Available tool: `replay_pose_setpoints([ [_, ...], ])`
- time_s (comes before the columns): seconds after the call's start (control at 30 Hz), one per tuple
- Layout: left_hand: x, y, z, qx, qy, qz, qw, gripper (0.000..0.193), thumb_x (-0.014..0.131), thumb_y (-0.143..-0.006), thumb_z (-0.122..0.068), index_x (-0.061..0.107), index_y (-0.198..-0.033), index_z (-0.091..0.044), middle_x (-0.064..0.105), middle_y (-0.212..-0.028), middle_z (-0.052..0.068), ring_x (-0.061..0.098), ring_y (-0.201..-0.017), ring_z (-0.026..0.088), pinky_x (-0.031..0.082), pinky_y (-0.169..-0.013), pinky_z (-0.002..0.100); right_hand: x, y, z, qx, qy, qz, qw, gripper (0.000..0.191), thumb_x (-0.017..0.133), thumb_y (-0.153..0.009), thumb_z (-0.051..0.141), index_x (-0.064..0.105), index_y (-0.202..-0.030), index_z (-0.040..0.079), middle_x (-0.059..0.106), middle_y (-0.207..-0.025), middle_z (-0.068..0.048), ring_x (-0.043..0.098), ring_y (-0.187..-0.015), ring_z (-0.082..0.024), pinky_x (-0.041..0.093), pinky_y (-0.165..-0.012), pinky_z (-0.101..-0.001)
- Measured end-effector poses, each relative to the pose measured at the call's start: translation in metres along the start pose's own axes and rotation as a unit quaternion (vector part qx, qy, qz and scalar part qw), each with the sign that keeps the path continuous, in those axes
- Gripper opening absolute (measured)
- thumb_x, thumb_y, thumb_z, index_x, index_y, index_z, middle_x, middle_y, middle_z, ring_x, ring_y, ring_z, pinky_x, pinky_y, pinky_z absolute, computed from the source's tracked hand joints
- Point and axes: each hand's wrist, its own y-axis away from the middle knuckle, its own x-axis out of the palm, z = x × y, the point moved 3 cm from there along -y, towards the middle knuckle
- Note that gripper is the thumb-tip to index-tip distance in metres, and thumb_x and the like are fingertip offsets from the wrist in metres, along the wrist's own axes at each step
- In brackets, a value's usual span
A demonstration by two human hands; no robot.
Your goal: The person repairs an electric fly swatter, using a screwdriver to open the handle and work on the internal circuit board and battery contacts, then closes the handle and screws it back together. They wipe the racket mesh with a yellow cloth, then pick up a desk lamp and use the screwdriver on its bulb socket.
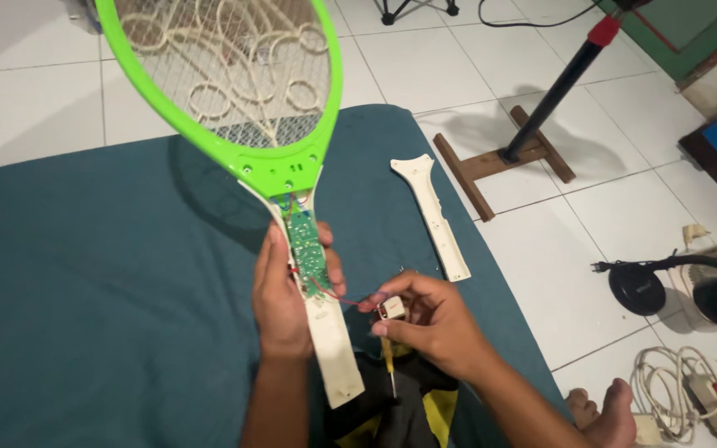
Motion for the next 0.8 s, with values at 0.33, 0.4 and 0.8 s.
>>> replay_pose_setpoints([
  [0.33,0.011,0.006,-0.014,0.028,0.001,0.046,0.999,0.04,0.032,-0.115,-0.034,0.05,-0.121,0.002,0.058,-0.104,0.016,0.061,-0.065,0.018,0.053,-0.053,0.031,0.015,0.007,0.022,-0.078,0.088,-0.082,0.99,0.031,0.074,-0.082,-0.014,0.062,-0.108,-0.002,0.073,-0.113,-0.016,0.071,-0.114,-0.022,0.059,-0.097,-0.0366],
  [0.4,0.01,0.006,-0.015,0.028,0.001,0.044,0.999,0.042,0.032,-0.115,-0.034,0.05,-0.121,0.003,0.058,-0.104,0.016,0.06,-0.064,0.017,0.052,-0.052,0.031,0.018,0.009,0.027,-0.094,0.111,-0.101,0.984,0.031,0.076,-0.082,-0.013,0.062,-0.107,-0.002,0.072,-0.111,-0.016,0.072,-0.112,-0.023,0.059,-0.097,-0.0375],
  [0.8,0.017,0.009,-0.026,0.02,-0.002,0.021,1.0,0.047,0.033,-0.114,-0.035,0.048,-0.141,0.001,0.059,-0.104,0.014,0.059,-0.063,0.016,0.049,-0.049,0.028,0.022,0.012,0.036,-0.108,0.111,-0.13,0.979,0.033,0.078,-0.08,-0.012,0.063,-0.109,-0.003,0.065,-0.108,-0.011,0.067,-0.102,-0.017,0.061,-0.084,-0.0326],
])
